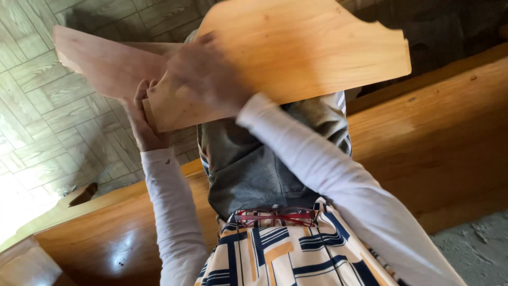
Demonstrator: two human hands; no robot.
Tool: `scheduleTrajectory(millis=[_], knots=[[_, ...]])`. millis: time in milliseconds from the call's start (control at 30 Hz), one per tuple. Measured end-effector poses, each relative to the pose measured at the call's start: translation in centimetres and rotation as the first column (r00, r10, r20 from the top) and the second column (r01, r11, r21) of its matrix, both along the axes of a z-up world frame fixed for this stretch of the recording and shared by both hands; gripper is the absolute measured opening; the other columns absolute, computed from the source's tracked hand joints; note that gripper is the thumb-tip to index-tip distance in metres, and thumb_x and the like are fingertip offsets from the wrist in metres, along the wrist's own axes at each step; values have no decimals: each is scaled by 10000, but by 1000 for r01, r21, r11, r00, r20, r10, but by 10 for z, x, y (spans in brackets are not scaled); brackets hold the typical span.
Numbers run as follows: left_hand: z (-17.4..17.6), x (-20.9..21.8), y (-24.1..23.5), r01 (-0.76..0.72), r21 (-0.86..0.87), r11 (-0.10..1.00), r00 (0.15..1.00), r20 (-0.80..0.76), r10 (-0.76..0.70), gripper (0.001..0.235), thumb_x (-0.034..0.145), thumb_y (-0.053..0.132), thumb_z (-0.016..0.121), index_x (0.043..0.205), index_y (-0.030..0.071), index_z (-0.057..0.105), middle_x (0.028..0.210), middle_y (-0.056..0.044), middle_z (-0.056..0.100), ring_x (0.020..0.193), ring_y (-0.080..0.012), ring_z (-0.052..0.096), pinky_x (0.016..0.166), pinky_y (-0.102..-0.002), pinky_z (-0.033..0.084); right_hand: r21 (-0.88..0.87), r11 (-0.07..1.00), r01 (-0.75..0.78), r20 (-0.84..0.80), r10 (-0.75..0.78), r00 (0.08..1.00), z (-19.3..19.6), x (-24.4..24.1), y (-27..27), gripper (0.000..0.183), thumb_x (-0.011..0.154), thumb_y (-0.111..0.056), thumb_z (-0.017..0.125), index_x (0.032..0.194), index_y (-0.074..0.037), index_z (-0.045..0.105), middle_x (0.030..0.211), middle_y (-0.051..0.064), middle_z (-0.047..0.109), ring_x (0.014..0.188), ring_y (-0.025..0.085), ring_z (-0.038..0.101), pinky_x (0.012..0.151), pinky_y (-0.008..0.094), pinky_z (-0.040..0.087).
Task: The person sits on the floor and sands a light-colored wooden board using a sanding block. They hold the board with one hand and rub the sanding block across the surface and edges with the other hand, occasionally flipping the board to work on different sides.
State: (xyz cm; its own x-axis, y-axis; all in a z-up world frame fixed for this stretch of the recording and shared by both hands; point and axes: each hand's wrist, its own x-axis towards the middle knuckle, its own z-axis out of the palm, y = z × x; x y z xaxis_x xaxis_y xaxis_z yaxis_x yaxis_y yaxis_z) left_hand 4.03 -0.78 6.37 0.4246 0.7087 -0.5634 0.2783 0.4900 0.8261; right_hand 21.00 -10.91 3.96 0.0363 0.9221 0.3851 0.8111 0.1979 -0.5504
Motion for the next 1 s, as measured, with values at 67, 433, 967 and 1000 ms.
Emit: scheduleTrajectory(millis=[67,433,967,1000], knots=[[5,1,0,87,105,991,990,-123,-74,322,828,488,435,917,207,566,883,52,530,885,-95,498,727,-248,402,-236,939,250,-22,-263,965,-9,44,-24,592,935,-346,630,1478,-124,551,1572,139,451,1487,329,336,1237,506,176],[-38,-6,13,560,747,359,829,-504,-243,387,1083,406,555,1327,116,635,1234,-128,703,1087,-356,668,855,-528,492,-290,525,800,467,-652,597,-24,131,-230,752,1143,-597,334,1663,-57,386,1663,276,205,1552,420,172,1241,570,62],[-49,-29,-9,348,798,492,916,-400,1,517,1192,296,299,1146,73,763,994,-245,708,980,-518,646,864,-600,505,-256,942,216,208,-164,964,-46,-46,28,711,1024,-777,327,1533,-328,536,1696,-5,166,1583,314,77,1317,542,22],[-51,-28,-9,348,798,491,916,-402,3,517,1192,296,299,1146,73,763,994,-245,708,980,-518,646,864,-600,505,-256,943,214,206,-163,965,-52,-36,28,711,1024,-777,327,1533,-328,536,1696,-5,166,1583,314,77,1317,542,22]])
